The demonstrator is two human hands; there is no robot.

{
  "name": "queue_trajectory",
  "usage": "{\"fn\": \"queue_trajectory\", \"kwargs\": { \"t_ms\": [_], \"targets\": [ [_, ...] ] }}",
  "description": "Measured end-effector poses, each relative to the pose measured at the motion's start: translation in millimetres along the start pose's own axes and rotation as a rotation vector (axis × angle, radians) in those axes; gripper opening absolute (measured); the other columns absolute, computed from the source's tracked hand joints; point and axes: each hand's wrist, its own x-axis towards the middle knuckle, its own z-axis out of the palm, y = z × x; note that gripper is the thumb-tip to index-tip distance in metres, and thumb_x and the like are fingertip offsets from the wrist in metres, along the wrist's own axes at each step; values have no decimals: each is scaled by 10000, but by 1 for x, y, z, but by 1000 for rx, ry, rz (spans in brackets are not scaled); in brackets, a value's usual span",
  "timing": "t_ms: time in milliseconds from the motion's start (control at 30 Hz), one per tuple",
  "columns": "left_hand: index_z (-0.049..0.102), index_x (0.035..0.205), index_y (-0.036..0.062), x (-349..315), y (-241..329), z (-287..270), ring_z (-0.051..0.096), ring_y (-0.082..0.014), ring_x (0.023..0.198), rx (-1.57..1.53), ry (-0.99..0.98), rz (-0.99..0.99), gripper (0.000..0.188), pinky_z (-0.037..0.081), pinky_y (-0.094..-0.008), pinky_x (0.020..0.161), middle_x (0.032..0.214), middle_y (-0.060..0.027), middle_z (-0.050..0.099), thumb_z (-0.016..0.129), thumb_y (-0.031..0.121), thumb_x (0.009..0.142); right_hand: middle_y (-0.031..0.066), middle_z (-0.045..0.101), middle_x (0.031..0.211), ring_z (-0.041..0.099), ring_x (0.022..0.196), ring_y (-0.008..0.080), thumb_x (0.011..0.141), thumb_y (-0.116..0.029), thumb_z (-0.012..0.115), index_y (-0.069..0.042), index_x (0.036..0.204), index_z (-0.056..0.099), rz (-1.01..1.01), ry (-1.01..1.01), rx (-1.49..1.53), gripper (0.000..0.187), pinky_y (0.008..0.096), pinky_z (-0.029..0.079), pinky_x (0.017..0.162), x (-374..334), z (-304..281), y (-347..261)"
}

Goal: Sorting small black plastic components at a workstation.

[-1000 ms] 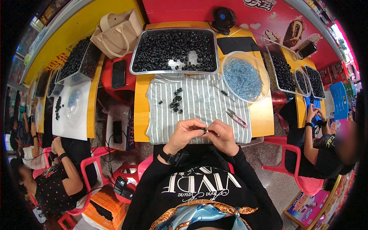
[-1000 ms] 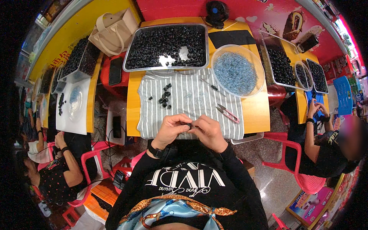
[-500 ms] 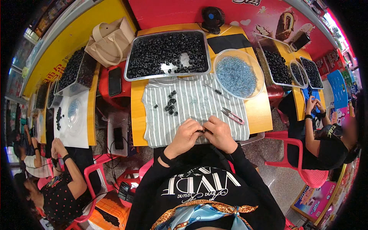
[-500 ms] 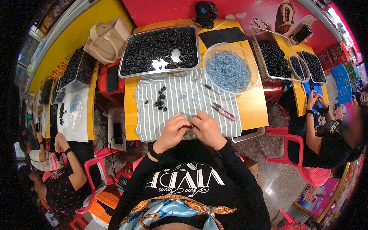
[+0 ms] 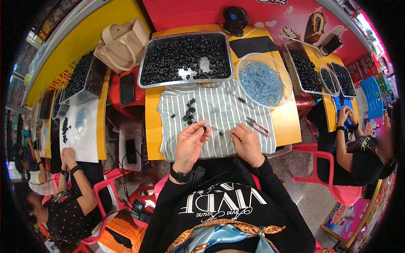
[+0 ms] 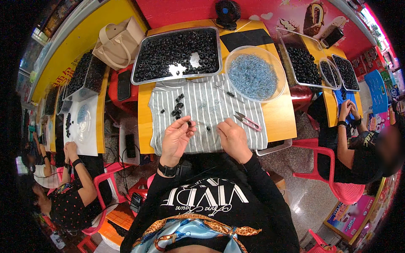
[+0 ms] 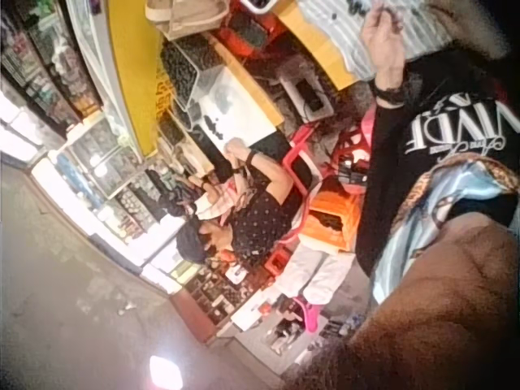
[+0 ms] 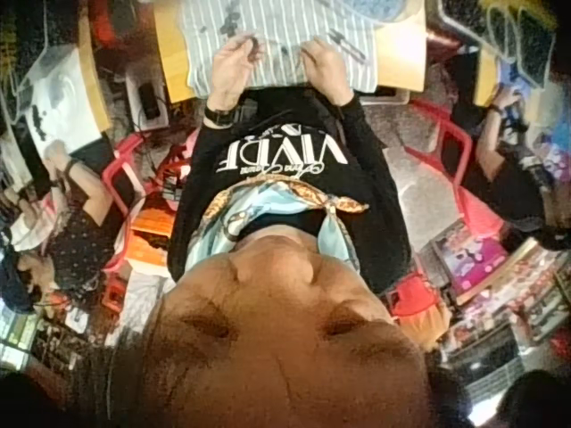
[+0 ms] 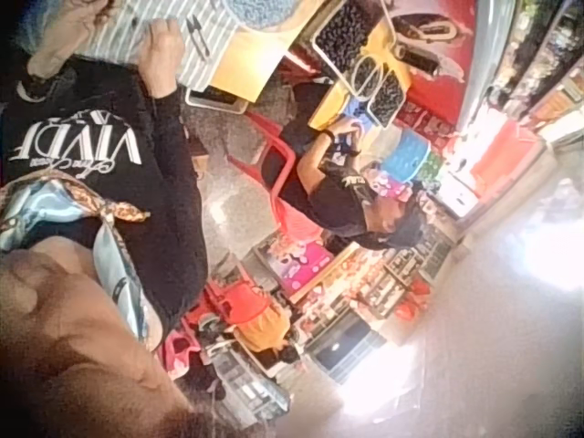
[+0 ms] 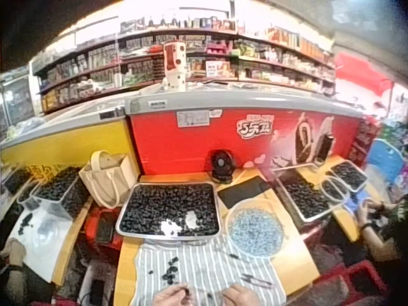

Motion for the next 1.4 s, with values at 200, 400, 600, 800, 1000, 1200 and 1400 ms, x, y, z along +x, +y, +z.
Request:
{"fn": "queue_trajectory", "kwargs": {
  "t_ms": [200,400,600,800,1000,1200,1400],
  "targets": [
    [623,1133,-16,-7,-1,-7,669,-211,902,-45,-79,-52,202,535,-289,785,1064,-172,676,581,68,955,142,538,783,590,694,366,797,-90,675,-35,787,587,-31,-90,-44,105,451,461,581,11,3,-18],
    [626,1122,-17,-12,-12,-9,651,-201,902,-95,-95,-50,194,524,-290,799,1033,-130,670,585,66,952,136,515,789,584,729,349,796,-99,646,-61,809,555,-104,-140,-219,99,444,461,584,3,19,-23],
    [624,1137,-28,-10,-14,-11,637,-202,884,-165,-107,-77,211,519,-298,802,1006,-107,658,579,68,954,133,501,798,585,742,339,783,-63,600,-60,803,551,-125,-108,-265,53,441,468,601,2,23,-27],
    [613,1166,-49,-9,-18,-16,635,-209,897,-165,-112,-68,238,523,-298,801,1044,-122,652,564,62,961,137,507,811,586,745,344,804,-73,607,-50,814,555,-104,-142,-270,58,446,474,612,3,23,-24],
    [620,1162,-41,-11,-16,-10,650,-213,926,-92,-165,-66,231,524,-298,812,1053,-130,659,563,54,959,149,556,808,604,745,333,819,-14,624,-19,834,579,4,-79,31,48,389,471,612,2,15,-23],
    [641,1148,-31,-10,-22,-10,662,-167,891,12,-138,-74,221,532,-273,807,1016,-108,686,575,11,942,137,592,798,612,701,289,792,114,603,27,899,609,-65,-8,359,138,333,472,610,15,1,-45],
    [641,1146,-32,-11,-24,-9,664,-162,902,33,-144,-61,226,539,-275,817,1029,-109,686,581,-18,928,135,588,792,613,702,290,788,110,608,28,886,612,-92,-45,345,128,333,477,608,13,8,-47]
  ]
}}
